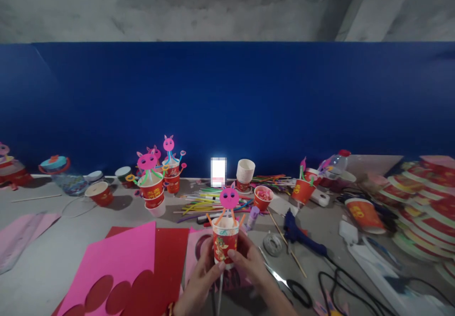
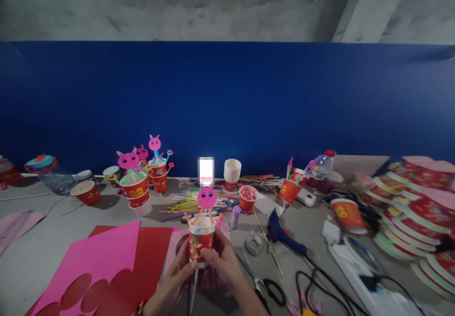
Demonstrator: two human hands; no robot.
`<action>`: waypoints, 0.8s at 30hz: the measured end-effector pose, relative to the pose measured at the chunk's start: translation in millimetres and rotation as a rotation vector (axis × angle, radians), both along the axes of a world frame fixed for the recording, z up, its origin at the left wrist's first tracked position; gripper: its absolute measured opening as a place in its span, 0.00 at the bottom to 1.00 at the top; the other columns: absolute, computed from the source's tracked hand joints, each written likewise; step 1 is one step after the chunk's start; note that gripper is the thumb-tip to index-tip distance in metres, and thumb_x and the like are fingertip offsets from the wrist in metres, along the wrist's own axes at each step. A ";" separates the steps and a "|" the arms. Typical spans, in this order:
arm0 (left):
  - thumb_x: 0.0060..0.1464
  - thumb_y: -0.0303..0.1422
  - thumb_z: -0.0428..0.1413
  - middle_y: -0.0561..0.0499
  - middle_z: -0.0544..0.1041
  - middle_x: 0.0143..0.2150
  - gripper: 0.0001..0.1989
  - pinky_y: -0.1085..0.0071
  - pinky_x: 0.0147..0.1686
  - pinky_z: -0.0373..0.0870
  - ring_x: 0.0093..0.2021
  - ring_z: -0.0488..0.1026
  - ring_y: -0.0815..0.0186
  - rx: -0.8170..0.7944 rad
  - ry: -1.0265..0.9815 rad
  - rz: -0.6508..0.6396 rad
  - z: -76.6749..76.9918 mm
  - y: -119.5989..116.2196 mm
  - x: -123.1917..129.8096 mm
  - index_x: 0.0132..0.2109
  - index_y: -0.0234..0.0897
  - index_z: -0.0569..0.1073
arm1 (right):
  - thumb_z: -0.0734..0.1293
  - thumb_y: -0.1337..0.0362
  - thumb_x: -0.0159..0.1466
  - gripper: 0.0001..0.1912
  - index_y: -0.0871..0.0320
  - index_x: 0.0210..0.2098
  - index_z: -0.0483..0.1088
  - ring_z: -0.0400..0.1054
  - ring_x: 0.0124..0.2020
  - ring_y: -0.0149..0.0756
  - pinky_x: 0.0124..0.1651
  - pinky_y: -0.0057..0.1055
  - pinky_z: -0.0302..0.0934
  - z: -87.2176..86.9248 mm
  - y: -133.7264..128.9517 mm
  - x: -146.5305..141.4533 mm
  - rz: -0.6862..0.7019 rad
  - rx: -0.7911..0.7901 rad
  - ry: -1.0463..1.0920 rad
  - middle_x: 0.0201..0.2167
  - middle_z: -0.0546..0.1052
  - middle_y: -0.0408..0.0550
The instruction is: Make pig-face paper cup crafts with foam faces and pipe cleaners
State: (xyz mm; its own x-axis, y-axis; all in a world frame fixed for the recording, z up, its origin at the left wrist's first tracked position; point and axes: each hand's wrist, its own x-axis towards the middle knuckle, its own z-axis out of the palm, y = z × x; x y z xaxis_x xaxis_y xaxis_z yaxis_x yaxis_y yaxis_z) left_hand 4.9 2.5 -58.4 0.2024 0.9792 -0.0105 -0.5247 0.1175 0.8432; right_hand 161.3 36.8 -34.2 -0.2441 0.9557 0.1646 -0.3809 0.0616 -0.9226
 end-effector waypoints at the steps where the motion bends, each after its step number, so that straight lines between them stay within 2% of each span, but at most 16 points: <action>1: 0.52 0.39 0.66 0.45 0.67 0.68 0.34 0.49 0.67 0.56 0.70 0.59 0.47 -0.003 0.002 -0.002 -1.5 0.2 -0.4 0.65 0.48 0.67 | 0.78 0.51 0.55 0.27 0.53 0.50 0.75 0.76 0.45 0.47 0.49 0.41 0.69 -0.3 -0.1 -0.2 0.005 0.002 0.002 0.46 0.82 0.54; 8: 0.51 0.42 0.66 0.47 0.66 0.69 0.33 0.48 0.68 0.53 0.71 0.56 0.47 0.022 0.068 0.025 -7.0 2.2 -2.3 0.64 0.48 0.68 | 0.77 0.51 0.56 0.27 0.53 0.52 0.74 0.76 0.48 0.49 0.51 0.42 0.69 -0.8 -0.1 -1.8 0.018 0.018 0.024 0.47 0.81 0.54; 12: 0.52 0.43 0.65 0.46 0.65 0.70 0.35 0.48 0.69 0.52 0.71 0.55 0.47 0.032 0.110 0.032 -8.2 0.4 -2.5 0.65 0.47 0.67 | 0.76 0.50 0.57 0.27 0.54 0.52 0.73 0.76 0.46 0.48 0.50 0.41 0.69 0.1 -1.2 -0.9 0.031 0.024 -0.008 0.46 0.81 0.54; 17: 0.53 0.40 0.65 0.43 0.62 0.71 0.38 0.46 0.68 0.53 0.70 0.58 0.46 0.094 0.142 -0.046 -3.2 -2.4 -1.7 0.68 0.48 0.61 | 0.76 0.50 0.56 0.28 0.54 0.53 0.73 0.76 0.48 0.48 0.51 0.41 0.69 6.7 -1.4 0.1 -0.009 0.049 -0.079 0.48 0.81 0.55; 24: 0.53 0.39 0.65 0.42 0.66 0.69 0.35 0.48 0.67 0.56 0.68 0.62 0.47 0.078 0.109 -0.024 4.0 0.2 1.2 0.65 0.48 0.64 | 0.75 0.50 0.58 0.27 0.56 0.53 0.72 0.75 0.48 0.49 0.53 0.43 0.68 9.6 0.0 -0.5 0.004 0.071 -0.126 0.48 0.80 0.56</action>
State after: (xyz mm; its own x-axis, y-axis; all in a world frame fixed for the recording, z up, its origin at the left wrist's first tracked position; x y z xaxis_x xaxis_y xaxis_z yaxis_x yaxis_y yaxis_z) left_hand 6.1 2.7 -54.4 0.2280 0.9727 0.0424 -0.4274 0.0609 0.9020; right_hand 160.8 36.8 -24.6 -0.2708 0.9417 0.1997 -0.2631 0.1271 -0.9563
